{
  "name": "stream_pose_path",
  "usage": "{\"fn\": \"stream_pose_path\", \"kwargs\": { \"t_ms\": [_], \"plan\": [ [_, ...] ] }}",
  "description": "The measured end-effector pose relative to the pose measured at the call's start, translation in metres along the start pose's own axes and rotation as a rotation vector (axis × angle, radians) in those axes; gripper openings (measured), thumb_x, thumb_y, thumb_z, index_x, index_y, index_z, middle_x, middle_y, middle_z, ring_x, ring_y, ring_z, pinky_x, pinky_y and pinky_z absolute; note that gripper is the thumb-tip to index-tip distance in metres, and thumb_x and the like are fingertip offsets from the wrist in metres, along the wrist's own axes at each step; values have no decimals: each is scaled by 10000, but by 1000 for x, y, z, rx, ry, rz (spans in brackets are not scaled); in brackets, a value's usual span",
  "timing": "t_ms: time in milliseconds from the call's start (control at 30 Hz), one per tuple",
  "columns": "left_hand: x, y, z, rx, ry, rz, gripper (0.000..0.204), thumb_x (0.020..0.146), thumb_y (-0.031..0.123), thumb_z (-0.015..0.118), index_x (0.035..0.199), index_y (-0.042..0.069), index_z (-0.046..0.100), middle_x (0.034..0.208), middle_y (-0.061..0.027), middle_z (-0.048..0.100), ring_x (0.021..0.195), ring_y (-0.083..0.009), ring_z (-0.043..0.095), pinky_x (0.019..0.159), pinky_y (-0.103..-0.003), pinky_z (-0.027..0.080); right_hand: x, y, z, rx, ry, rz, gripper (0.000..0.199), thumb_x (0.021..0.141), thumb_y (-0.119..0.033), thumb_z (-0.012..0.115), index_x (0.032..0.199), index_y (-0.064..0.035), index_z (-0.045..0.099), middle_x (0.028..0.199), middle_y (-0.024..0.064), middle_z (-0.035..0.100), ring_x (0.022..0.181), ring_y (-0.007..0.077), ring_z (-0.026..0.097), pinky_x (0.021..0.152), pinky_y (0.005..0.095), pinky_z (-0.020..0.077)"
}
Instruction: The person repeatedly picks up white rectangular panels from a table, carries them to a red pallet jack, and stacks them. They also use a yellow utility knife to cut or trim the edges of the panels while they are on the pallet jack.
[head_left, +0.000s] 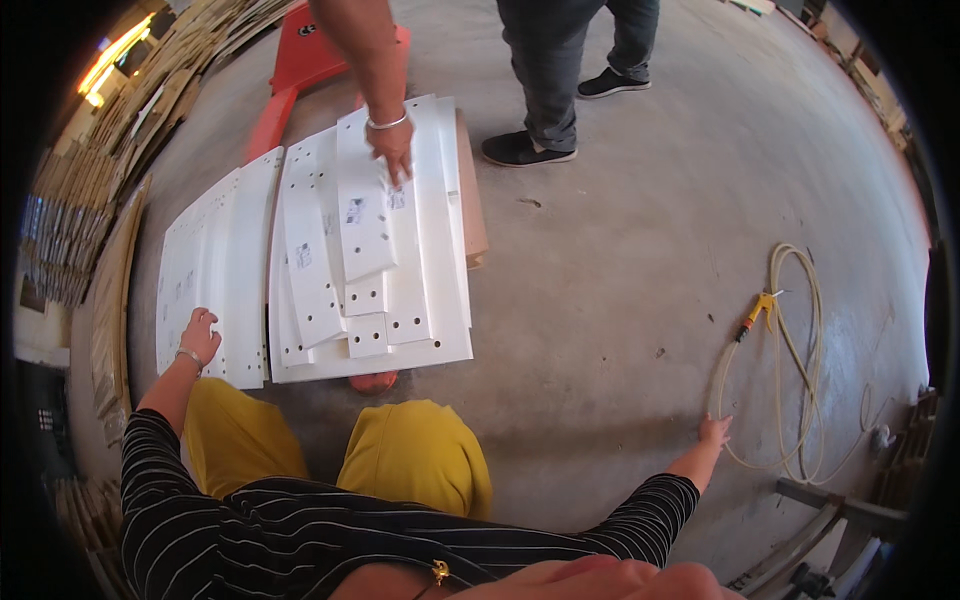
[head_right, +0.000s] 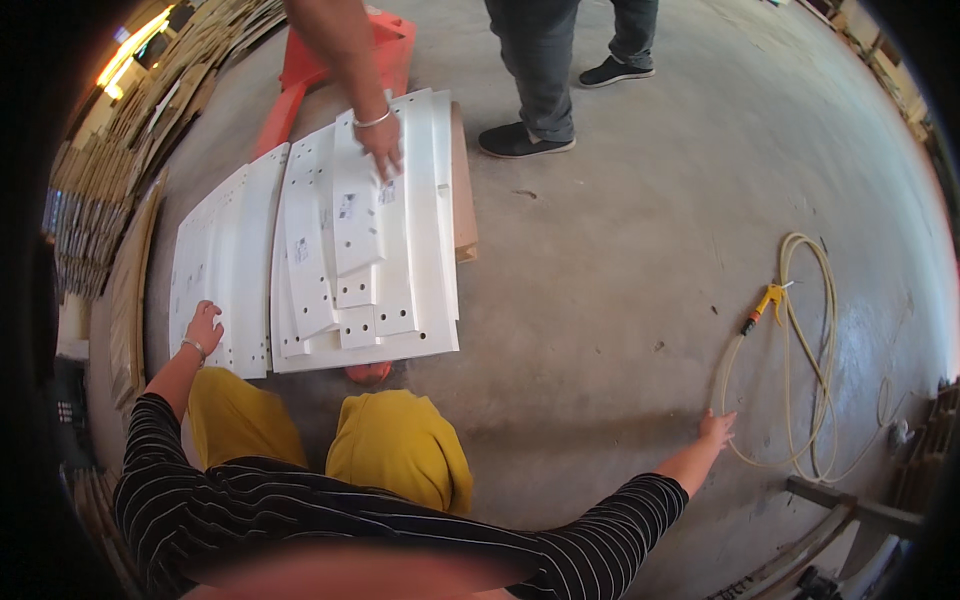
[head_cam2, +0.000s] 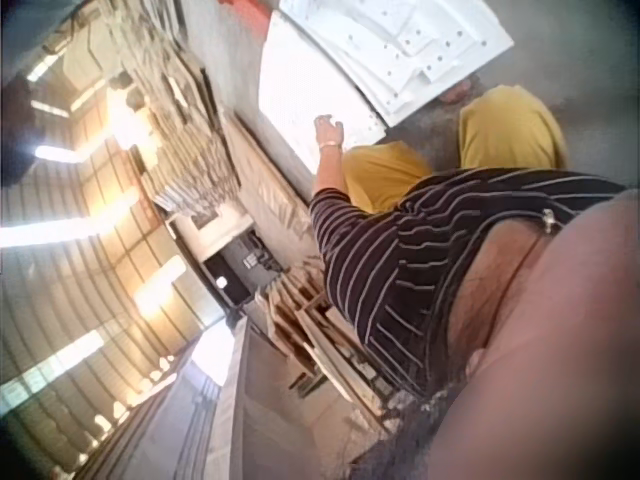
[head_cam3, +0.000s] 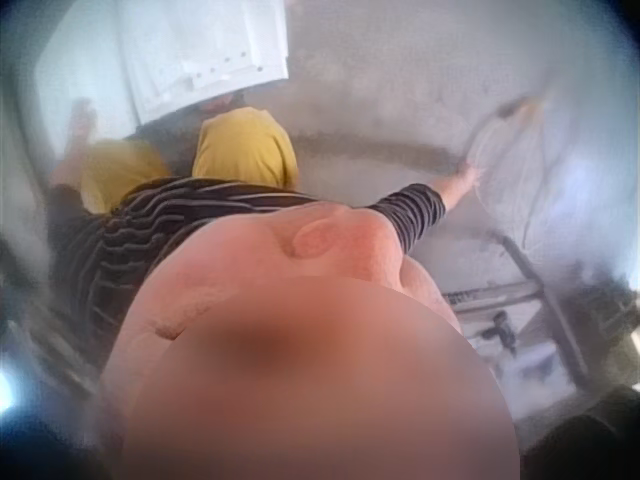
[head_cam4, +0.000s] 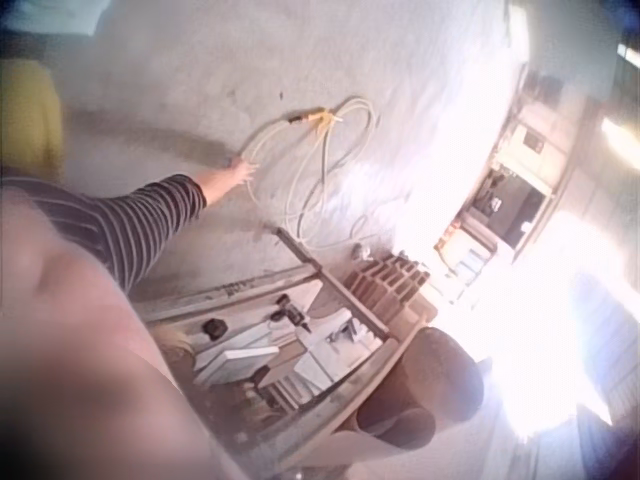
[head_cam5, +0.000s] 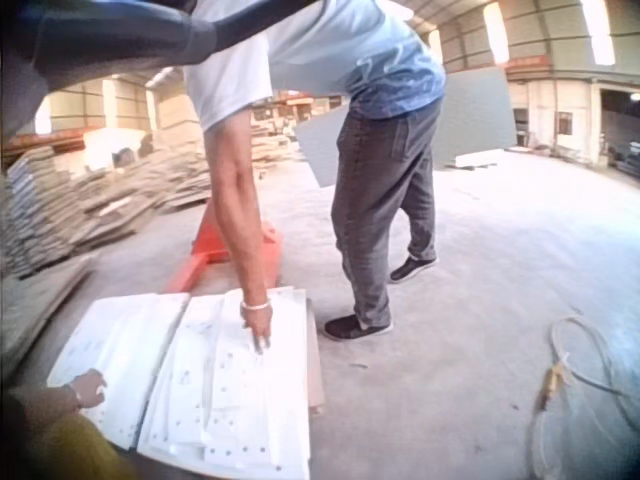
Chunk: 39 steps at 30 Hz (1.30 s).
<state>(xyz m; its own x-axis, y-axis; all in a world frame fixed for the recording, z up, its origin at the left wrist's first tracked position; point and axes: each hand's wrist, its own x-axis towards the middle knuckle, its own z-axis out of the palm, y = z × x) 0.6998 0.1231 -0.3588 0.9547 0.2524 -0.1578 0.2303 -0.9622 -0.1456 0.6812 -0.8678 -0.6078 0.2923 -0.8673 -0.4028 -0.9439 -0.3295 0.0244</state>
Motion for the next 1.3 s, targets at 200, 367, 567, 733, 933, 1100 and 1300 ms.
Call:
{"fn": "stream_pose_path", "kwargs": {
  "t_ms": [200,367,567,733,933,1100,1300],
  "plan": [
    [-14,65,-8,-165,108,296,243,743,72,556,985,58,531,1079,-141,504,948,-359,533,826,-409,457,-79,-34,16,-157,276,-492,310,886,-340,519,1041,-72,519,946,142,608,886,361,586,744,474,463],
    [-24,200,15,-847,-165,187,246,820,42,525,1061,60,573,1001,-70,566,800,-159,574,697,-281,494,-263,-43,51,420,-174,-576,168,939,-210,471,880,-57,508,668,73,528,595,161,526,514,321,449],
    [-34,405,-21,-1595,-1404,142,739,875,584,438,1344,31,296,1154,-191,536,940,-262,594,782,-390,510,-438,-22,-25,1392,-889,-770,126,950,-159,420,913,-42,446,666,58,512,556,100,485,501,243,436],
    [-49,481,-85,-1969,-1665,-127,624,860,528,496,1191,15,368,954,-172,585,776,-253,629,683,-384,536,-485,-2,-66,991,-852,-1070,101,948,-140,415,930,-43,438,700,68,522,582,117,494,581,273,466],
    [-92,440,-115,-2037,-1407,415,325,913,347,459,1019,44,411,704,-111,598,450,-154,551,414,-277,460,-492,-7,-106,638,-933,-1419,403,947,-317,392,1201,-11,454,1004,126,595,938,211,569,854,362,448],
    [-145,387,-129,-1849,-1081,874,283,954,267,373,1100,25,356,618,-101,587,461,-170,578,429,-277,485,-523,-114,-178,1598,-714,-1112,661,923,-413,463,1448,-148,160,1357,166,402,929,220,578,765,351,514],
    [-138,327,-127,-1835,-935,902,303,960,280,364,1104,20,308,700,-128,613,571,-199,638,486,-295,515,-620,-198,-194,975,-693,-1161,583,886,-140,488,1422,-130,258,925,82,569,614,126,548,551,248,510]
  ]
}}
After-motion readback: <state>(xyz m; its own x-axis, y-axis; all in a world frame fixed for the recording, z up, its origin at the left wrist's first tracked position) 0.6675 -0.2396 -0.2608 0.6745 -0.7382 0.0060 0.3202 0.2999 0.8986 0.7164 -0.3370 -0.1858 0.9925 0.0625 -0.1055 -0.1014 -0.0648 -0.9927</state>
